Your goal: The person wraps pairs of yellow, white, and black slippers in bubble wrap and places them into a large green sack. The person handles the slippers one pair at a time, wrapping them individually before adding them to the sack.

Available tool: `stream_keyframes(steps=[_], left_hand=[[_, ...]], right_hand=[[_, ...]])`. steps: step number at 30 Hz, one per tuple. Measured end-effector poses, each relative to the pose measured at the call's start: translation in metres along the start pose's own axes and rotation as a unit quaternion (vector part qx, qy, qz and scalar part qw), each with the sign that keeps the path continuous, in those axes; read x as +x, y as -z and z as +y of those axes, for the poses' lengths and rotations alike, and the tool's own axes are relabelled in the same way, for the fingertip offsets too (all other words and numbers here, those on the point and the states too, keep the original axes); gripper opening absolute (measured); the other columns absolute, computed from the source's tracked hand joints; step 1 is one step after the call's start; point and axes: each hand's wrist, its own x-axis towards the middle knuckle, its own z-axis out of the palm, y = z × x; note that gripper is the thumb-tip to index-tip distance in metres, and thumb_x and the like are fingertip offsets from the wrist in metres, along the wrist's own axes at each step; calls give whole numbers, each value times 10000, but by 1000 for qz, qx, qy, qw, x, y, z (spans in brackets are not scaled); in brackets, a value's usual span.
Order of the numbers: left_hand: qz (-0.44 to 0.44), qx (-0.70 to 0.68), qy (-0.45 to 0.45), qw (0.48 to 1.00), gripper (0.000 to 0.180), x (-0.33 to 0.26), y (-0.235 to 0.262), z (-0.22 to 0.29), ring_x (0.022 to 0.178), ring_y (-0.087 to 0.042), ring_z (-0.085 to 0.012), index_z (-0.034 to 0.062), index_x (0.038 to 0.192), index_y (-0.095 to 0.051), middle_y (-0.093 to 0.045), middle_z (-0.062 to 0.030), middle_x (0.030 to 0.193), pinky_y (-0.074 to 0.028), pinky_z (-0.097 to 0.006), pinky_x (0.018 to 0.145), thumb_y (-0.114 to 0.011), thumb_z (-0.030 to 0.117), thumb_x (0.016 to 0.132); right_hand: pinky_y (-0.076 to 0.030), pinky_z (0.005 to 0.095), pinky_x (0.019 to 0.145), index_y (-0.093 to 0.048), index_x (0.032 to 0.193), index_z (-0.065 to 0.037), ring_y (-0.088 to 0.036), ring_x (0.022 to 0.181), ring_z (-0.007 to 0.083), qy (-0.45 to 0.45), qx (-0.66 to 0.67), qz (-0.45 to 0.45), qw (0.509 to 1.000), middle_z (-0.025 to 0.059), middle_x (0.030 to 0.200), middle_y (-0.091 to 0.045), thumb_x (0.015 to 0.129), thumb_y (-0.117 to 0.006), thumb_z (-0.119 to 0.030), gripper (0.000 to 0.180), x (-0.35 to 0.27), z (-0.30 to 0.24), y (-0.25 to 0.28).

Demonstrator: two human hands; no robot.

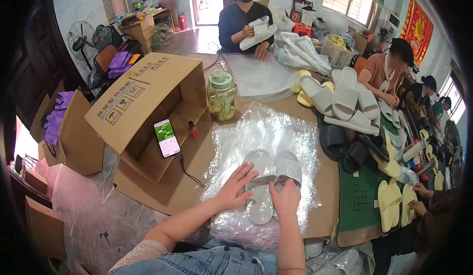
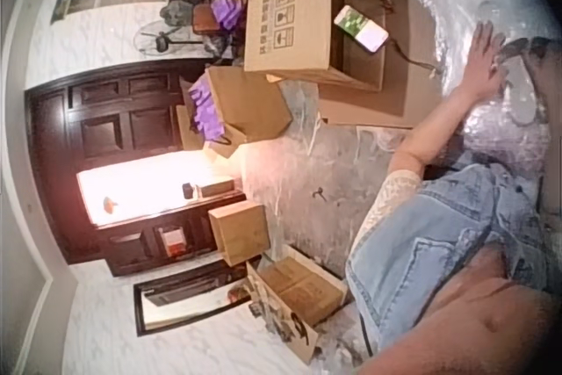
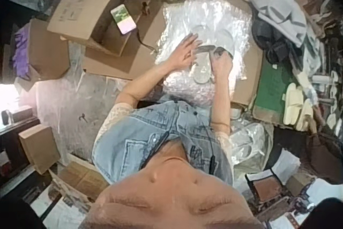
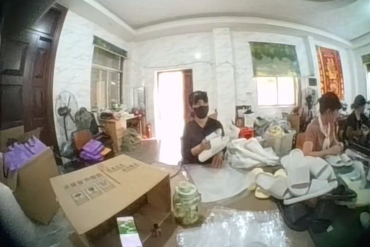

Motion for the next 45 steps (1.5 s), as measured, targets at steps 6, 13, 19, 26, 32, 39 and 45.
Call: stream_keyframes(steps=[6,13,19,26,32,39,45], left_hand=[[-14,4,-5,1000,674,0,2,-1,1466,-268,-421,119,1496,-429,-298,-141,1610,-264,-502,1183,-640,303,883],[-41,-8,32,999,642,2,-6,3,1474,-252,-411,152,1489,-435,-308,-125,1605,-257,-499,1190,-629,327,903],[4,96,54,994,565,0,-5,-3,1458,-262,-436,131,1447,-500,-333,-182,1581,-205,-540,1187,-608,260,908],[-5,155,125,980,574,3,-20,-8,1453,-253,-457,90,1476,-450,-313,-283,1556,-213,-504,1193,-574,240,937],[-38,197,138,970,672,0,-14,-2,1461,-249,-454,-15,1462,-416,-311,-318,1545,-217,-498,1192,-630,292,904],[-40,200,118,972,670,-2,-19,-8,1472,-243,-426,3,1461,-428,-303,-272,1570,-210,-492,1199,-663,276,897],[-43,212,123,969,665,-2,-18,-9,1474,-246,-416,-3,1454,-435,-309,-259,1572,-203,-482,1206,-670,268,894]], right_hand=[[-523,532,691,-612,910,-22,-681,736,430,-12,-8,-2,1000,222,780,-691,865,-634,-391,373,-3,-5,-20],[-509,534,652,-613,898,-49,-669,710,423,-33,43,-4,999,211,752,-678,872,-653,-387,342,-1,10,-23],[-496,552,605,-568,917,-78,-654,651,413,7,61,20,998,175,708,-670,939,-575,-338,261,-5,2,-29],[-496,533,598,-565,896,-79,-647,645,410,-29,85,43,995,161,688,-660,930,-582,-315,239,-55,39,2],[-499,521,629,-576,875,-87,-656,701,399,-130,9,40,991,165,728,-660,914,-593,-326,242,-135,114,77],[-497,513,678,-670,887,-64,-659,766,412,-341,-175,61,922,187,780,-679,808,-677,-332,279,-238,227,231],[-518,524,707,-677,828,-61,-658,776,424,-339,-287,-74,893,204,773,-673,796,-644,-293,236,-257,280,221]])
